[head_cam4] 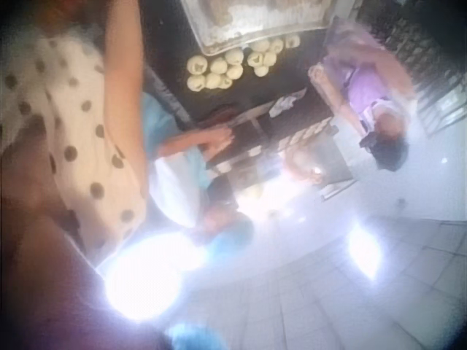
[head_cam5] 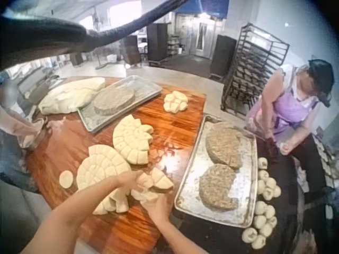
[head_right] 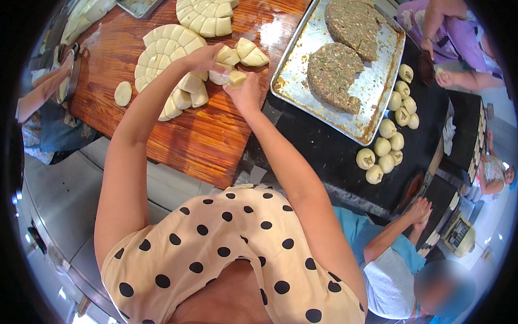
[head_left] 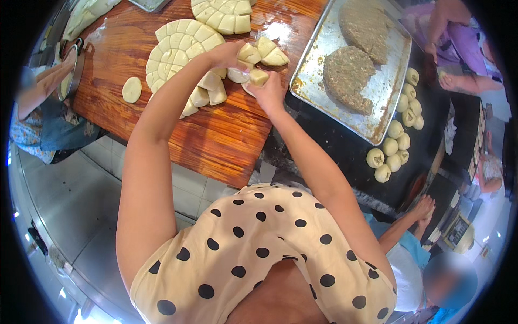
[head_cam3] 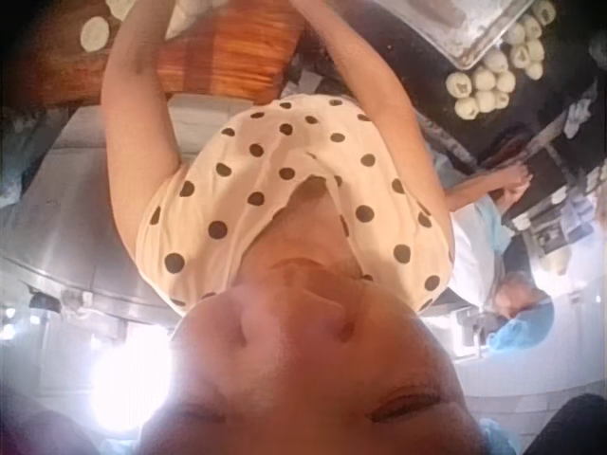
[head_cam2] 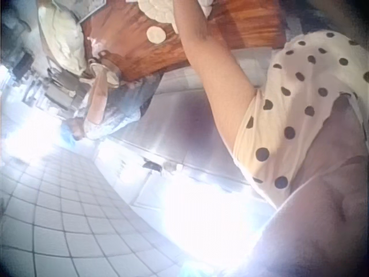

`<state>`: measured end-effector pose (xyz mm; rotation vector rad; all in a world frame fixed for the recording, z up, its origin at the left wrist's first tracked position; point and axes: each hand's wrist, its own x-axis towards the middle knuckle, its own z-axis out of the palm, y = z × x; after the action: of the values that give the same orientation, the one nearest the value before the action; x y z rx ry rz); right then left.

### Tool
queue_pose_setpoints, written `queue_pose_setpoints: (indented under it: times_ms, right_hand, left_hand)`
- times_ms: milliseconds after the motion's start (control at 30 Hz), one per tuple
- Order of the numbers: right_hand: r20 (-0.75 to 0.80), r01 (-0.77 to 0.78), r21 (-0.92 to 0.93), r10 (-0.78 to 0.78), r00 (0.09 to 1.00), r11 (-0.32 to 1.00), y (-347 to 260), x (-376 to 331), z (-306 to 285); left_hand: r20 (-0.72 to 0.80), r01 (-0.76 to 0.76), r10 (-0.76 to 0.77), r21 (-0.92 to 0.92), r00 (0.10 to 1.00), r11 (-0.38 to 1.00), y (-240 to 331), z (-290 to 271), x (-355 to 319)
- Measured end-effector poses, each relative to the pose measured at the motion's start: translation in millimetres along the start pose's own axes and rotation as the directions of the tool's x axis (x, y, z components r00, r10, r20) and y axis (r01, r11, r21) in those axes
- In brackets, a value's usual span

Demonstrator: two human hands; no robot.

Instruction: The person takes pieces of dough and fills them with a meat mixture, shaping them into rounds on a prep table.

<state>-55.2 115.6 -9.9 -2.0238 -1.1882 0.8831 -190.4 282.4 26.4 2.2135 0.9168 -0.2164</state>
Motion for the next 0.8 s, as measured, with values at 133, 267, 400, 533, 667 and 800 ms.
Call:
queue_pose_setpoints:
  times_ms: [133, 267, 400, 533, 667, 800]
  right_hand:
    - [0.057, -0.199, 0.506, 0.197, 0.979, 0.84, 0.1, -11.6, 19.2]
    - [0.141, -0.217, 0.826, 0.183, 0.973, 0.52, -0.4, -40.5, -14.5]
    - [0.194, -0.22, 0.86, 0.105, 0.975, 0.461, 6.1, -80.0, -116.0]
    - [0.166, -0.257, 0.909, 0.281, 0.945, 0.327, 47.4, -127.0, -179.1]
    - [-0.051, -0.125, 0.937, 0.481, 0.875, 0.326, 117.0, -164.4, -187.3]
    - [-0.168, -0.048, 0.952, 0.642, 0.748, 0.304, 204.2, -174.4, -171.9]
  left_hand:
    - [0.124, 0.018, -0.008, -0.075, 0.992, 0.997, 21.9, -6.5, -12.2]
    - [-0.04, 0.035, -0.041, -0.154, 0.998, 0.987, 56.0, -4.2, -37.7]
    - [-0.06, -0.013, -0.057, -0.794, 0.997, 0.607, 119.5, 17.6, -75.6]
    - [0.087, 0.103, -0.111, -0.984, 0.99, 0.149, 163.0, 100.4, -77.5]
    - [0.251, 0.244, -0.259, -0.968, 0.933, -0.06, 193.4, 180.4, -64.7]
    - [-0.358, 0.004, -0.324, -0.665, 0.876, 0.747, 183.3, 240.8, -55.8]
